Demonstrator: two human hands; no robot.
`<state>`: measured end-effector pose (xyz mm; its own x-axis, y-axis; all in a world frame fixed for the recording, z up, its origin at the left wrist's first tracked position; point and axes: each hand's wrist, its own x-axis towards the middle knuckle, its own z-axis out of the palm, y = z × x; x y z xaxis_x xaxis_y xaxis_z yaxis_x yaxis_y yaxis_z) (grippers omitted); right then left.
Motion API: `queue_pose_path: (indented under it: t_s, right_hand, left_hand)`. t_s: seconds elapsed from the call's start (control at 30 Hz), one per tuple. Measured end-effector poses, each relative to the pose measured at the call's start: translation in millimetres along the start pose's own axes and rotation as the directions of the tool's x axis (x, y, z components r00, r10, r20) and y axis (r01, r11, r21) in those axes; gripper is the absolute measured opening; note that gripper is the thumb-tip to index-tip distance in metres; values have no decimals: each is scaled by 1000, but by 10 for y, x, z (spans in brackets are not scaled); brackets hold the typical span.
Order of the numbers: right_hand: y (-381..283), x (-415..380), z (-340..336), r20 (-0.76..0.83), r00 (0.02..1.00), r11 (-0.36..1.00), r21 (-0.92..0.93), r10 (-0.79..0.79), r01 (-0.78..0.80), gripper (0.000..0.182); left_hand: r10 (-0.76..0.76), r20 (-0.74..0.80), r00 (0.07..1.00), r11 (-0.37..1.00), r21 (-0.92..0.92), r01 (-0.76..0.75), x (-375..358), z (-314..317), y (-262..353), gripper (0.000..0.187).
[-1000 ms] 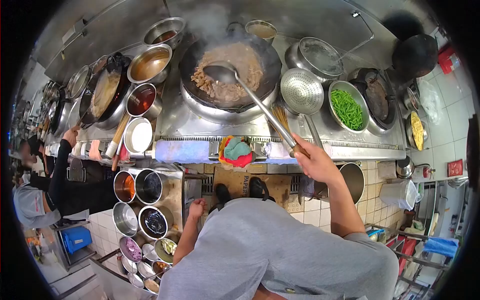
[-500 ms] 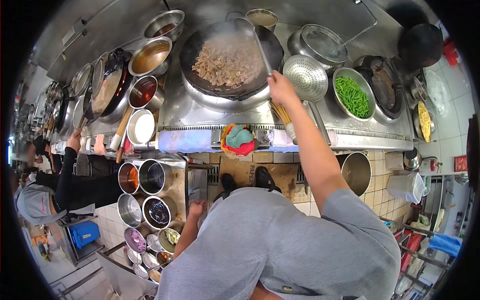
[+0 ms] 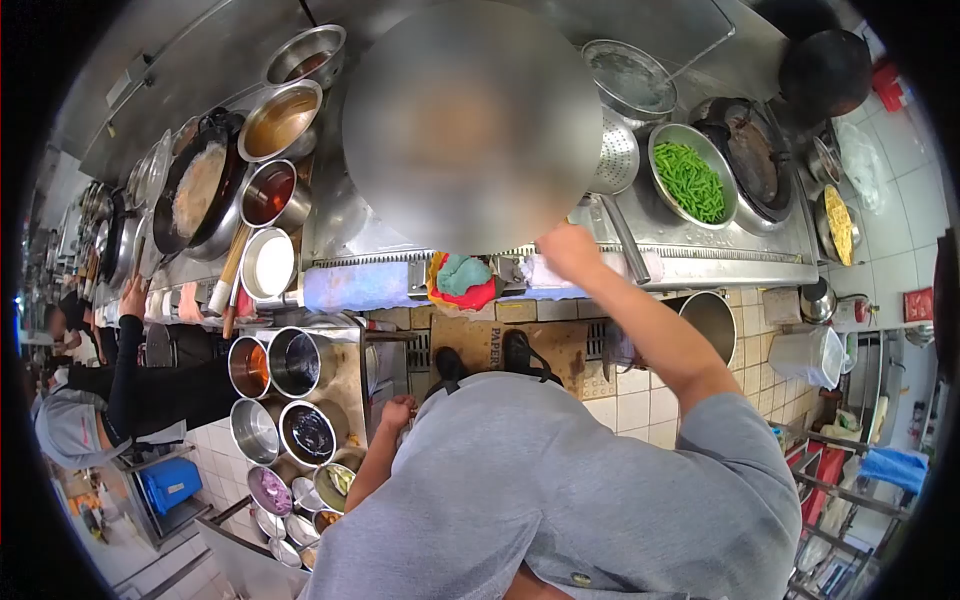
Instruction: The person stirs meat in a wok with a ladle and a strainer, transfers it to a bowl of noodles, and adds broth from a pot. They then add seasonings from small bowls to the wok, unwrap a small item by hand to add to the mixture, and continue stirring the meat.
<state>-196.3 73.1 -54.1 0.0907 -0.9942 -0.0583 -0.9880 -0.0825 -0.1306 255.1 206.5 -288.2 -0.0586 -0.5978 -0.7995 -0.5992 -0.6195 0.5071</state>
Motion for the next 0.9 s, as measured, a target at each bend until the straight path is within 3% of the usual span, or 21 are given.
queue_pose_path:
  t_s: [0.17, 0.23, 0.3, 0.37, 0.43, 0.47, 0.53, 0.6, 0.63, 0.73, 0.8, 0.83, 0.9]
  right_hand:
    - [738, -449, -393, -118, 992, 980, -189, 47, -69, 67]
    - [736, -654, -633, -135, 984, 988, -86, 115, -127, 61]
    - [724, -916, -960, -139, 981, 986, 116, 134, -118, 57]
    - [743, -1188, -1310, -162, 984, 952, 304, 76, -24, 53]
    - [545, -1423, -1817, 9, 986, 911, 381, 168, -158, 53]
    - [499, -1463, -1852, 7, 987, 912, 383, 158, -148, 53]
    - [443, -1506, -1894, 8, 990, 958, 253, 138, -135, 52]
    - [425, -1365, -1595, 7, 989, 962, 230, 150, -148, 51]
    - [422, -1243, -1356, 14, 987, 965, 208, 162, -161, 50]
    - [342, -820, -586, -90, 983, 936, 330, 160, -123, 47]
    - [168, -719, -524, -123, 976, 922, 367, 178, -121, 47]
    - [70, -745, -612, -101, 974, 869, 477, 201, -129, 46]
    - [-63, -896, -892, -71, 972, 802, 581, 224, -143, 46]
  left_hand:
    - [-27, 45, 999, 999, -44, 29, 442, -17, -322, 32]
    - [-10, 80, 997, 994, -111, 19, 659, 7, -455, 31]
    - [34, 29, 999, 998, -59, -32, 726, 33, -463, 30]
    - [75, 38, 996, 993, -95, -71, 727, 83, -421, 31]
    - [121, 40, 992, 985, -125, -115, 633, 117, -245, 31]
    - [72, 77, 994, 992, -112, -63, 470, 107, -52, 31]
    - [32, 109, 993, 995, -97, -21, 488, 88, -44, 32]
    - [139, 39, 990, 988, 68, -141, 922, 158, -461, 31]
    - [150, 39, 988, 986, 69, -153, 907, 121, -361, 31]
    - [60, 75, 995, 997, 48, -63, 527, -31, 13, 31]
    - [49, 37, 998, 998, 43, -51, 370, -84, 160, 31]
    - [44, 33, 998, 998, 36, -46, 366, -75, 123, 31]
    - [100, -6, 995, 970, -222, -99, 357, -57, 45, 30]
